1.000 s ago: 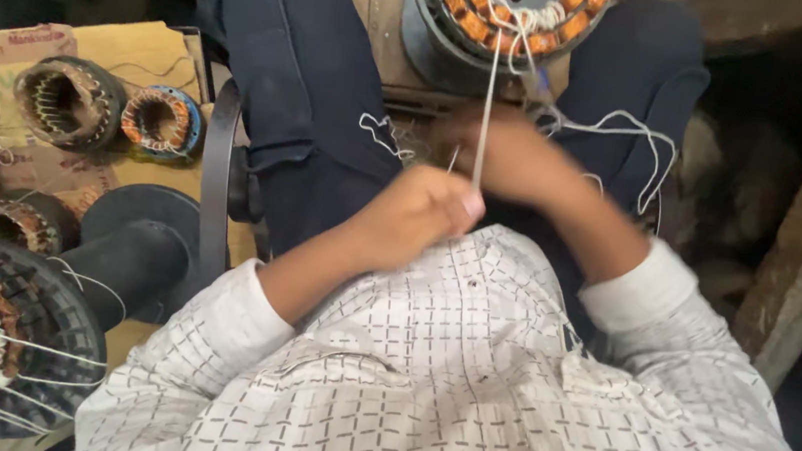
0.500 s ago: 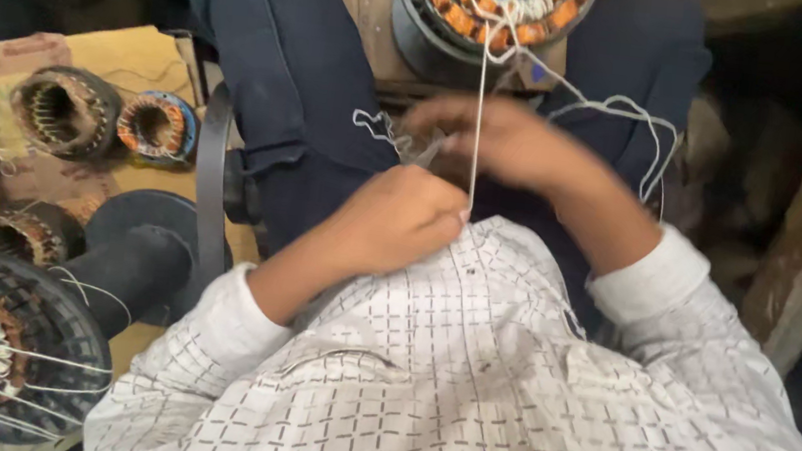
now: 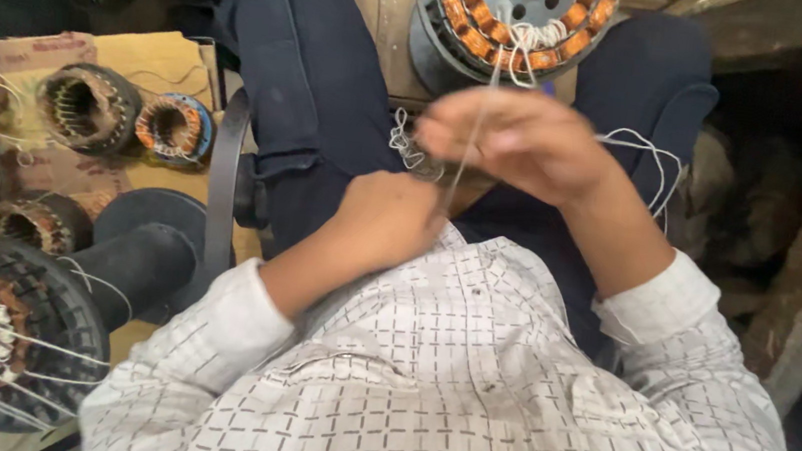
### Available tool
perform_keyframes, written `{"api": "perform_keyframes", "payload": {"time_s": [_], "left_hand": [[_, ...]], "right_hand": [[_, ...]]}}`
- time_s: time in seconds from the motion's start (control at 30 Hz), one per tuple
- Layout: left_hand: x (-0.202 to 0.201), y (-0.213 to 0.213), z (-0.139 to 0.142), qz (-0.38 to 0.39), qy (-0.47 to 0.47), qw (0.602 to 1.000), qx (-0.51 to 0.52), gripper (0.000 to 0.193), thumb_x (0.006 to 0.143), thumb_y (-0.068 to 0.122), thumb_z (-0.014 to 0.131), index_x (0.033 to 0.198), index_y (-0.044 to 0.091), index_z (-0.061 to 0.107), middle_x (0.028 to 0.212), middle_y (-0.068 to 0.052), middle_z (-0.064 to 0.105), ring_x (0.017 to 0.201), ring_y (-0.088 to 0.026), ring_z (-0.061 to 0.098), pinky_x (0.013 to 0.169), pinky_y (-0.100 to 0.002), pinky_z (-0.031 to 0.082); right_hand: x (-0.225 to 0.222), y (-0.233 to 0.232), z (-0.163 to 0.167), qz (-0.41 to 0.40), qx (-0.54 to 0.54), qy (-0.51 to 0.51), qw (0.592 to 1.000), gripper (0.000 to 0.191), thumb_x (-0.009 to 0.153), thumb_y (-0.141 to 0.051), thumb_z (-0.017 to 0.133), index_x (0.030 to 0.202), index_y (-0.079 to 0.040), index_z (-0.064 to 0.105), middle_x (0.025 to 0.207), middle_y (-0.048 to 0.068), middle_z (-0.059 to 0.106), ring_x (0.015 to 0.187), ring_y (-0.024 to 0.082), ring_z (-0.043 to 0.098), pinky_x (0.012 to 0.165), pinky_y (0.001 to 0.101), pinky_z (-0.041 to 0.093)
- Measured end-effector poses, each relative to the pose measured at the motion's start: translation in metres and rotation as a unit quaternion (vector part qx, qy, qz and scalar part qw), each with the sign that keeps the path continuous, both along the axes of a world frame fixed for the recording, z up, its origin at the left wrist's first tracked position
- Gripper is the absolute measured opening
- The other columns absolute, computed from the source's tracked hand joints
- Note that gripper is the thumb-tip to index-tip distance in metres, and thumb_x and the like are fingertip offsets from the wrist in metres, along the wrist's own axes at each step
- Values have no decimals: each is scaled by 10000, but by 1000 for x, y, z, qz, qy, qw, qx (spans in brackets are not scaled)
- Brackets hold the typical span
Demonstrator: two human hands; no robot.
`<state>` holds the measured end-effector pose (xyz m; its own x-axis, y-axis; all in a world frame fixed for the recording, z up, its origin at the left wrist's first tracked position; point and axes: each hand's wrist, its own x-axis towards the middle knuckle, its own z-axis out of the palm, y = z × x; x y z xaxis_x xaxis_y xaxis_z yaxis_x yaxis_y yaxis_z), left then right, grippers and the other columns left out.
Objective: The person sits cross-legged and uses white string to tie and secure copper windings on a stator. They repeatedly pull, wrap, and knot the string around the windings to hold them in place.
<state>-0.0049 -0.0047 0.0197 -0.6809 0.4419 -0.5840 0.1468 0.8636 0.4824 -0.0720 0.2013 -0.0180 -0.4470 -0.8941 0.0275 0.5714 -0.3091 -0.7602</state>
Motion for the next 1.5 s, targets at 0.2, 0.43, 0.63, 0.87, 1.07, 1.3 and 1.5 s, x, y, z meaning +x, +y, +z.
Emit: {"api": "perform_keyframes", "payload": {"time_s": [0.2, 0.43, 0.63, 0.87, 1.07, 1.3, 1.5], "left_hand": [[-12, -8, -14, 304, -108, 877, 357, 288, 1014, 140, 492, 974, -121, 608, 793, -284, 519, 718, -424, 477, 656, -536, 392], [5, -7, -10, -10, 63, 990, 125, 250, 934, 278, 586, 1008, 93, 738, 823, -134, 722, 782, -355, 709, 695, -494, 530], [-20, -11, -17, 264, -84, 717, 640, 391, 1106, 337, 454, 1209, 14, 649, 1126, -200, 651, 1059, -338, 639, 981, -396, 470], [2, -3, -19, 6, -80, 994, 79, 351, 1031, 330, 560, 972, 23, 720, 954, -182, 719, 905, -339, 690, 825, -440, 524], [-18, -11, -31, 255, -65, 755, 601, 339, 1071, 225, 505, 1223, -44, 647, 1161, -139, 706, 1109, -243, 660, 999, -393, 502], [4, -1, -10, -117, -121, 985, -46, 290, 979, 263, 557, 1092, 68, 740, 1160, -131, 720, 1082, -296, 676, 879, -446, 514], [-18, -16, -8, 211, 36, 848, 484, 502, 912, 104, 514, 1389, -44, 565, 1377, -166, 612, 1307, -252, 581, 1132, -373, 421]], "right_hand": [[22, -25, 23, 171, 368, 278, 871, 294, 962, -272, 613, 944, -9, 744, 820, 124, 737, 763, 290, 695, 727, 428, 574], [1, 13, 11, -101, 82, 62, 990, 302, 1047, -262, 603, 1057, 20, 712, 950, 55, 719, 854, 219, 667, 753, 395, 524], [27, -12, 3, 186, 445, 396, 782, 286, 1027, -272, 576, 1017, -39, 741, 995, 119, 741, 882, 276, 680, 775, 437, 517], [4, 12, 12, -71, 50, 64, 994, 240, 984, -211, 580, 1034, -1, 683, 938, 197, 684, 851, 368, 660, 756, 474, 508], [24, -20, 13, 283, 504, 401, 710, 302, 942, -299, 557, 921, -74, 757, 814, 104, 781, 756, 288, 768, 745, 451, 566], [0, 6, 27, -66, 67, 145, 985, 264, 1107, -185, 581, 1092, 74, 627, 1019, 120, 646, 885, 280, 621, 749, 414, 468], [13, 10, 3, 25, 169, 30, 985, 363, 1060, -247, 528, 753, -57, 564, 654, -50, 436, 563, 59, 330, 503, 254, 256]]}}
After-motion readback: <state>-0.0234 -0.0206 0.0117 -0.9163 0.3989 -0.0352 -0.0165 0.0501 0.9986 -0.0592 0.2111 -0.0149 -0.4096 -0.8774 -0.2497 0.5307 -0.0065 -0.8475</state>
